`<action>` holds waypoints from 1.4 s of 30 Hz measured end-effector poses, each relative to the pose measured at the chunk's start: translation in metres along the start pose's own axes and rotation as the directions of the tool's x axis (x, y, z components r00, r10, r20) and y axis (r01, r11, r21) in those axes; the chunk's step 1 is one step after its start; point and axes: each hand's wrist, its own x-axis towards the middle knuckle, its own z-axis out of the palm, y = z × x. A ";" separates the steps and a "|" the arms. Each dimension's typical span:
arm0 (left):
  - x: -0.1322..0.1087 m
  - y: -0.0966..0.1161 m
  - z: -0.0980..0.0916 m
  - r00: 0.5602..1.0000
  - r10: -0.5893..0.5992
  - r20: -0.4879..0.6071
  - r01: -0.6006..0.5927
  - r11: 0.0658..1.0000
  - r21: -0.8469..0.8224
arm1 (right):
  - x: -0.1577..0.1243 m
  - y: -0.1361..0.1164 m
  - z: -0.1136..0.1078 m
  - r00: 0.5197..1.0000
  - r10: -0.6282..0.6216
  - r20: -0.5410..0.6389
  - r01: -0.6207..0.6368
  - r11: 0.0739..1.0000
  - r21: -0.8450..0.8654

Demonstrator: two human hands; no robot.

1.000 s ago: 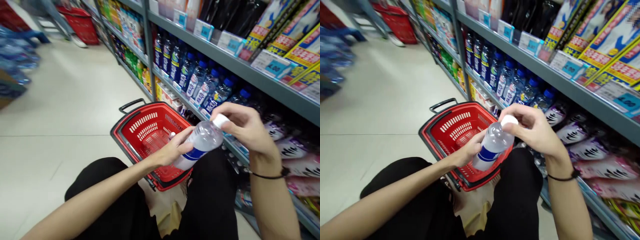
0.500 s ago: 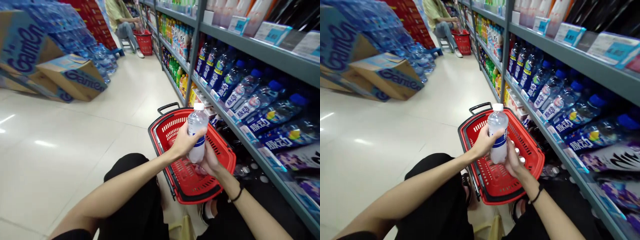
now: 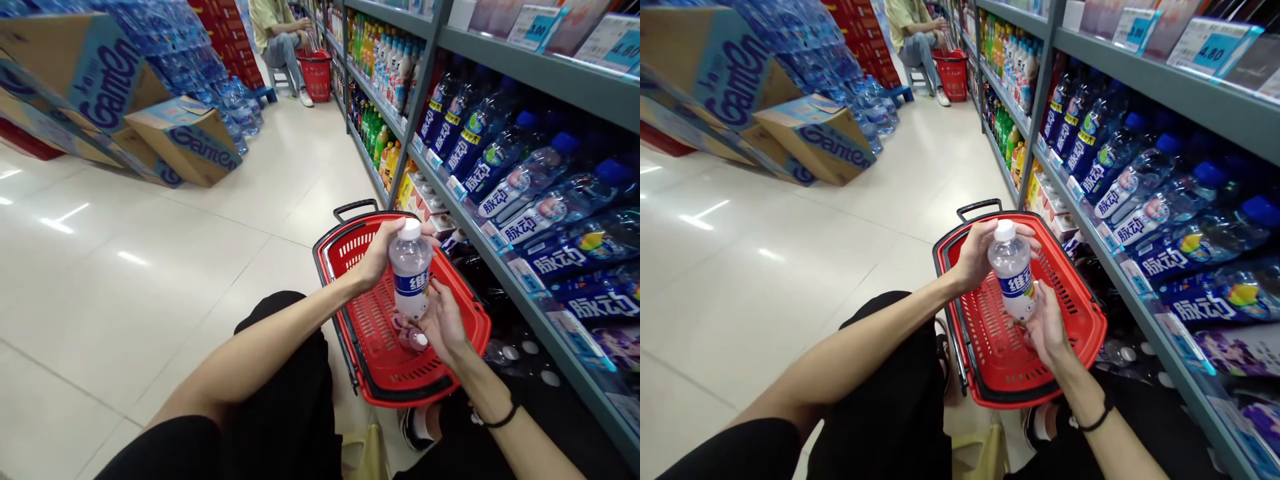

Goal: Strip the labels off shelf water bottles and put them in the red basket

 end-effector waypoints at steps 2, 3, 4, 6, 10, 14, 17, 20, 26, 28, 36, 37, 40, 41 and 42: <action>-0.002 -0.002 0.001 1.000 -0.012 0.028 0.012 1.000 0.023 | -0.001 -0.001 0.000 1.000 -0.010 -0.008 0.010 1.000 0.005; -0.003 -0.003 0.002 0.999 -0.013 0.037 0.011 0.999 0.040 | -0.001 -0.001 0.000 1.000 -0.012 -0.014 0.012 1.000 0.006; -0.005 -0.004 0.002 0.999 -0.006 0.046 0.003 0.998 0.056 | -0.002 -0.002 0.000 1.000 -0.012 -0.019 0.012 1.000 0.005; -0.007 -0.003 0.003 0.998 0.028 0.062 -0.033 0.996 0.081 | -0.002 -0.002 0.000 1.000 0.000 -0.019 -0.001 1.000 -0.009; -0.010 -0.002 0.003 0.994 0.083 0.076 -0.092 0.988 0.124 | -0.002 0.000 0.001 0.999 0.031 -0.013 -0.032 0.998 -0.054; -0.011 -0.004 0.003 0.993 0.092 0.078 -0.104 0.981 0.166 | 0.000 0.003 -0.001 1.000 0.018 -0.023 -0.020 0.996 -0.084; -0.013 -0.008 0.003 0.988 0.123 0.097 -0.138 0.976 0.168 | 0.001 0.004 -0.001 0.998 0.039 -0.058 -0.046 0.992 -0.119; -0.014 -0.011 0.004 0.982 0.147 0.121 -0.166 0.971 0.170 | 0.001 0.005 0.001 0.992 0.058 -0.112 -0.075 0.985 -0.153; -0.015 -0.009 0.005 0.987 0.127 0.100 -0.147 0.963 0.227 | 0.003 0.006 0.003 0.984 0.074 -0.162 -0.099 0.983 -0.152; -0.015 -0.008 0.006 0.987 0.131 0.089 -0.149 0.960 0.239 | 0.004 0.006 0.003 0.988 0.065 -0.138 -0.084 0.988 -0.133; -0.014 -0.003 0.005 0.981 0.156 0.113 -0.186 0.925 0.333 | 0.003 0.008 -0.002 0.994 0.088 -0.070 -0.095 0.990 -0.108; -0.014 0.001 0.003 0.982 0.146 0.120 -0.182 0.896 0.406 | 0.004 0.008 -0.003 0.995 0.088 -0.049 -0.093 0.989 -0.112; -0.010 0.014 -0.006 0.968 0.158 0.195 -0.250 0.658 0.710 | 0.008 0.006 -0.007 0.997 0.070 -0.029 -0.074 0.987 -0.145; -0.008 0.017 -0.011 0.958 0.160 0.236 -0.286 0.527 0.801 | 0.011 0.006 -0.009 0.997 0.065 -0.042 -0.071 0.985 -0.158; -0.006 0.020 -0.016 0.950 0.147 0.275 -0.310 0.383 0.870 | 0.014 0.007 -0.012 0.996 0.064 -0.059 -0.073 0.982 -0.172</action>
